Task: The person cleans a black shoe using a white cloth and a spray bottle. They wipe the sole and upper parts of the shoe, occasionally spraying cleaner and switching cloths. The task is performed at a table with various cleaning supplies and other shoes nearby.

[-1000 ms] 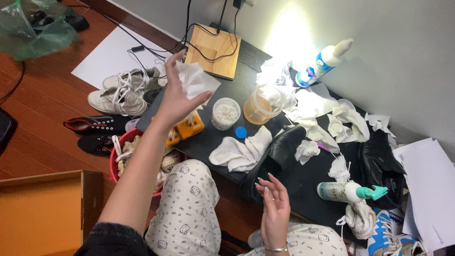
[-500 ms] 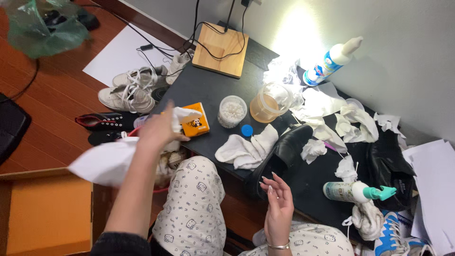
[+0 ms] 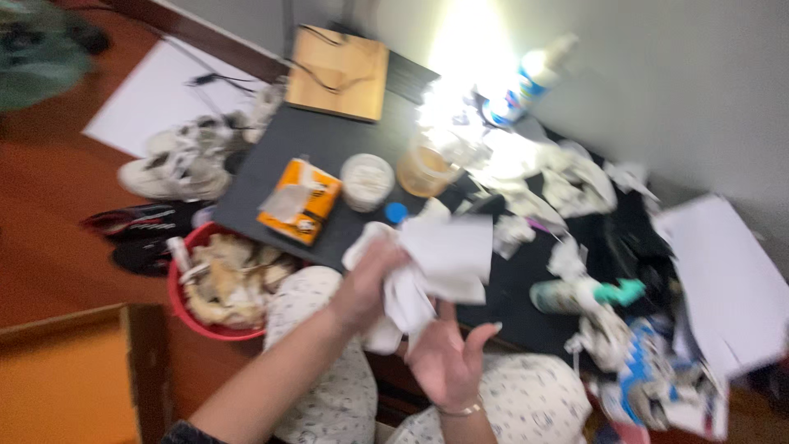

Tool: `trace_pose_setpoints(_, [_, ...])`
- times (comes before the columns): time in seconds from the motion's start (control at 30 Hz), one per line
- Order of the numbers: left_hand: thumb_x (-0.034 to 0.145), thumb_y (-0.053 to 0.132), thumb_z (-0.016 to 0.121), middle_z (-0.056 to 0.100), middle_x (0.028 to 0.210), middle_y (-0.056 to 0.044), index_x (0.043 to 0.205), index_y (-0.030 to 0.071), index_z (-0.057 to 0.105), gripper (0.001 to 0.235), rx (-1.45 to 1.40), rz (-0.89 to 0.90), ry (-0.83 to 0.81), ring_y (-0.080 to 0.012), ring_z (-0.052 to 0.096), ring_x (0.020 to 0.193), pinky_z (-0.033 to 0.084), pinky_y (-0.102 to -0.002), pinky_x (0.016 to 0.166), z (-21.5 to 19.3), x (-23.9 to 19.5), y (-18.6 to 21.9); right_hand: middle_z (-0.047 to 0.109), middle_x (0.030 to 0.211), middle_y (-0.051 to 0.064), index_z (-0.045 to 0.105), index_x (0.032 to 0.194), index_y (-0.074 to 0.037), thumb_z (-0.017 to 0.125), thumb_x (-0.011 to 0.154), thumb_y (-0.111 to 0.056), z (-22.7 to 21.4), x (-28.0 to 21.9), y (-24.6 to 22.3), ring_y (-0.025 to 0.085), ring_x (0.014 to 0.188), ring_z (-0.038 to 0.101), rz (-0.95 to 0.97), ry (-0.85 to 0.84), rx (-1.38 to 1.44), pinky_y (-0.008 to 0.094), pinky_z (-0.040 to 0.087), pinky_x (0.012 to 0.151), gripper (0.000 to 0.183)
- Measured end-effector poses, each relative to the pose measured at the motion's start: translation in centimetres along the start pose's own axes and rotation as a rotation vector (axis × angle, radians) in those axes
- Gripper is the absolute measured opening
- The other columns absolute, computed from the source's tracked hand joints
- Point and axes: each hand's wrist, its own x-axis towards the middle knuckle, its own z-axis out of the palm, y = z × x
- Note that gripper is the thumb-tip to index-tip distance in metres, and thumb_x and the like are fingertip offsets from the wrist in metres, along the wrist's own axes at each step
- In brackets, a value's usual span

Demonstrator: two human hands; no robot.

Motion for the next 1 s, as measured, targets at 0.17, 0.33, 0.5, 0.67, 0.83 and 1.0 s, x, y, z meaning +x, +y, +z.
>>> trace_pose_setpoints(0.17, [0.081, 0.017, 0.069, 0.057, 0.128, -0.018, 0.115, 0.002, 0.063, 0.038, 0.514, 0.117, -0.399, -0.0331, 0.059, 0.119, 0.048, -0.043, 0.104, 6.1, -2.5, -0.3, 0.056, 0.143, 0.011, 0.044, 0.149, -0.004, 0.046, 0.117, -0.043, -7.9, -2.8, -0.8, 0.026, 0.133, 0.058, 0.034, 0.338, 0.335, 0.043, 0.045, 0.115, 0.050])
trace_pose_setpoints(0.33, [0.073, 0.027, 0.076, 0.042, 0.148, -0.025, 0.133, -0.001, 0.057, 0.070, 0.676, 0.458, -0.310, -0.0466, 0.045, 0.133, 0.033, -0.054, 0.112, 7.0, -3.3, 0.3, 0.062, 0.134, 0.012, 0.054, 0.139, -0.003, 0.049, 0.101, -0.012, -10.8, -3.3, -3.1, 0.024, 0.118, 0.064, -0.291, 0.849, -0.342, 0.039, 0.054, 0.099, 0.039])
trace_pose_setpoints(0.5, [0.085, 0.029, 0.075, 0.056, 0.130, -0.024, 0.125, -0.008, 0.056, 0.058, 0.835, 0.290, -0.306, -0.0417, 0.054, 0.127, 0.039, -0.053, 0.114, 9.0, -4.4, -2.2, 0.064, 0.128, 0.014, 0.052, 0.135, 0.000, 0.046, 0.102, -0.002, -13.9, -1.1, -8.5, 0.021, 0.110, 0.067, -0.523, 1.086, -0.768, 0.032, 0.056, 0.091, 0.034])
trace_pose_setpoints(0.67, [0.089, 0.024, 0.073, 0.068, 0.103, -0.021, 0.122, -0.012, 0.060, 0.050, 0.970, 0.316, -0.327, -0.0341, 0.064, 0.093, 0.048, -0.042, 0.090, 9.8, -5.2, -4.3, 0.065, 0.125, 0.017, 0.066, 0.123, 0.003, 0.047, 0.098, -0.002, -18.7, 0.1, -9.2, 0.028, 0.111, 0.066, -0.474, 0.907, -1.292, 0.038, 0.054, 0.097, 0.032])
trace_pose_setpoints(0.83, [0.085, 0.007, 0.069, 0.065, 0.076, -0.011, 0.103, -0.005, 0.068, 0.022, 1.100, 0.287, -0.368, -0.0269, 0.065, 0.078, 0.050, -0.039, 0.080, 7.9, -6.5, -5.7, 0.057, 0.140, 0.018, 0.072, 0.123, -0.010, 0.052, 0.096, -0.007, -18.9, 3.3, -6.7, 0.037, 0.120, 0.049, -0.305, 0.274, -1.932, 0.049, 0.033, 0.108, 0.034])
trace_pose_setpoints(1.0, [0.082, 0.005, 0.069, 0.065, 0.073, -0.012, 0.096, -0.005, 0.070, 0.017, 1.061, 0.310, -0.358, -0.0270, 0.063, 0.075, 0.048, -0.040, 0.078, 7.1, -6.4, -5.9, 0.058, 0.136, 0.020, 0.073, 0.128, -0.018, 0.052, 0.099, -0.005, -24.1, 9.0, -13.6, 0.038, 0.121, 0.055, -0.181, 0.663, -2.253, 0.049, 0.040, 0.107, 0.038])
